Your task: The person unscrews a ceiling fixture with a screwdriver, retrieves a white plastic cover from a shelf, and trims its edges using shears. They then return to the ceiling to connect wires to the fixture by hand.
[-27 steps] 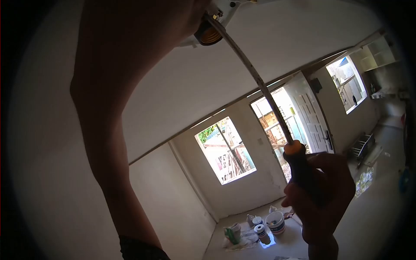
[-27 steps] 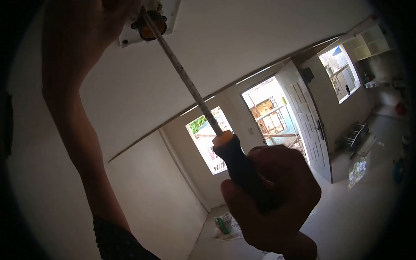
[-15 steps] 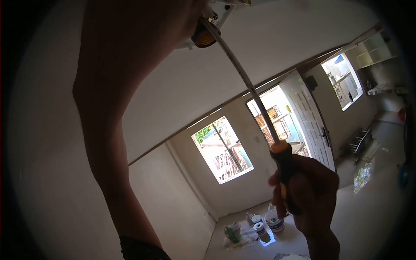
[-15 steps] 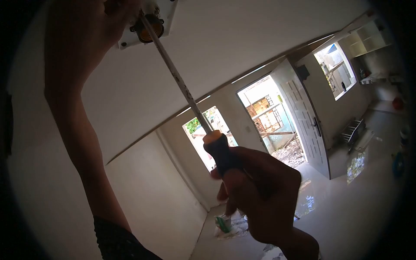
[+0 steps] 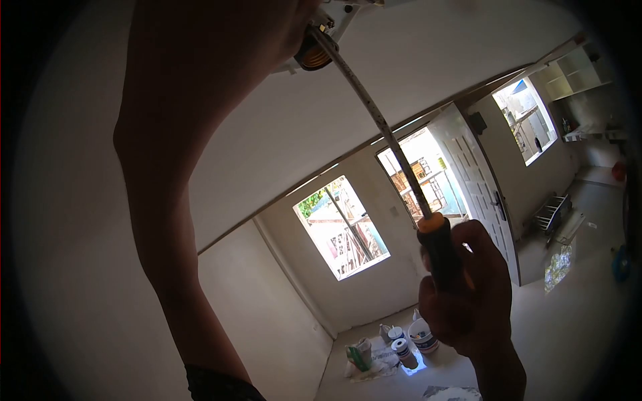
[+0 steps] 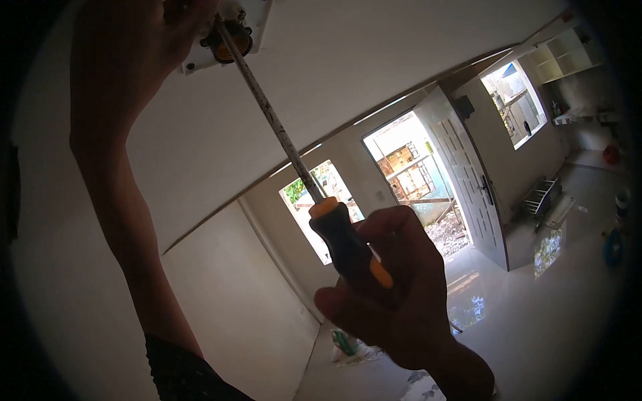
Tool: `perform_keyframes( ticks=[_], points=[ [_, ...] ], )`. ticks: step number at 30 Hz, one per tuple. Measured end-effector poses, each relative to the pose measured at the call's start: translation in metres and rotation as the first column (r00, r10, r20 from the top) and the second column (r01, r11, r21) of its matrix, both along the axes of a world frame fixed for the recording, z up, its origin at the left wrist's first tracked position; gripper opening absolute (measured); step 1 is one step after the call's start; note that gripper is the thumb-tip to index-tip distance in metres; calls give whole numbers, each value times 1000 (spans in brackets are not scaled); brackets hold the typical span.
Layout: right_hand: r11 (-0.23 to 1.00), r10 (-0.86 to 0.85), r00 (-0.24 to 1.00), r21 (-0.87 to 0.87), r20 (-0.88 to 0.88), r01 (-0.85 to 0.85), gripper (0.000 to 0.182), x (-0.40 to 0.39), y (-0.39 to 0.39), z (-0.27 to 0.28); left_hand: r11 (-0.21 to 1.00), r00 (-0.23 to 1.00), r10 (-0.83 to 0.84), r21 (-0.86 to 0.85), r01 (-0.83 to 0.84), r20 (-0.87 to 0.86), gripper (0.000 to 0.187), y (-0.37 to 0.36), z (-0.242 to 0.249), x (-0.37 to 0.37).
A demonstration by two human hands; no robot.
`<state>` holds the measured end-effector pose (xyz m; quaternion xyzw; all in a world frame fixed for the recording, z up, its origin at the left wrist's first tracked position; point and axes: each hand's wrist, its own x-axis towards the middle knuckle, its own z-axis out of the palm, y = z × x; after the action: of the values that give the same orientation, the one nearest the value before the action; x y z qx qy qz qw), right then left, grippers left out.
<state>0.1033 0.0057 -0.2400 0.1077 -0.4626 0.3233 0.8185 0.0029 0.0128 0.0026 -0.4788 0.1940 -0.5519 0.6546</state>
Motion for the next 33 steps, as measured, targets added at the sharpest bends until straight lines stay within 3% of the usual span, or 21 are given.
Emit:
perform_keyframes(
  ticks=[1,2,4,5,6,8,9,12,13,14,16,17,18,22,23,24,26,29,30,32,33],
  points=[
    [812,-582,813,-32,38,583,28,-8,6,-1,999,1000,12,40,-13,13,18,2,4,-1],
    [617,-786,616,14,53,787,28,-8,8,1,998,1000,19,62,-20,17,18,1,6,-1],
    [50,-999,50,-15,7,999,28,-10,10,6,994,993,108,10,-109,35,18,-5,9,-3],
    [396,-906,414,-164,91,903,29,-12,-2,3,989,988,149,-29,-148,41,18,-5,9,-3],
    [607,-779,619,-126,100,784,31,-8,-3,1,980,981,191,-67,-187,46,18,-4,9,-3],
    [902,-396,912,-141,103,407,37,1,-6,0,994,1000,24,105,-25,16,20,4,12,1],
    [833,-541,841,-131,6,537,35,-5,-1,4,986,999,-32,162,31,2,21,5,12,2],
    [498,-857,511,-156,59,853,39,-4,11,1,987,999,-44,158,43,4,24,4,6,2],
    [171,-979,178,-74,96,982,44,-2,14,0,997,999,12,71,-15,43,23,-1,0,1],
    [-178,-979,-178,16,103,984,49,-1,15,-1,999,997,41,25,-42,61,23,-3,-1,1],
    [-16,-983,-8,-39,181,999,50,-1,7,-2,997,992,82,-15,-81,93,23,-3,-1,1],
    [593,-793,591,-34,146,804,46,2,-2,-2,996,991,88,-14,-87,99,23,-1,0,1],
    [960,-278,953,-8,120,281,42,6,-7,-2,996,990,94,-13,-94,104,22,1,2,1],
    [869,-494,866,72,77,489,41,9,2,-1,997,1000,-8,73,8,6,23,5,5,1],
    [403,-914,400,50,70,914,43,2,7,-3,997,1000,3,75,-4,18,23,5,6,1],
    [-222,-972,-223,26,79,975,45,-3,10,-2,997,999,14,76,-16,29,23,5,6,2],
    [-544,-837,-548,95,10,833,43,-3,9,1,997,999,22,78,-25,41,22,3,5,1],
    [-352,-934,-354,38,55,935,40,-6,3,-3,998,997,61,-15,-60,52,20,-2,-1,0],
    [321,-944,325,-60,60,945,39,-7,-11,-3,997,996,73,-45,-70,56,20,-2,-1,0],
    [846,-519,855,-146,-1,513,38,-7,-13,0,999,999,20,49,-22,40,19,3,5,1],
    [509,-859,510,-45,33,860,39,-6,-1,3,997,999,3,82,-6,33,19,3,7,1]
  ],
)
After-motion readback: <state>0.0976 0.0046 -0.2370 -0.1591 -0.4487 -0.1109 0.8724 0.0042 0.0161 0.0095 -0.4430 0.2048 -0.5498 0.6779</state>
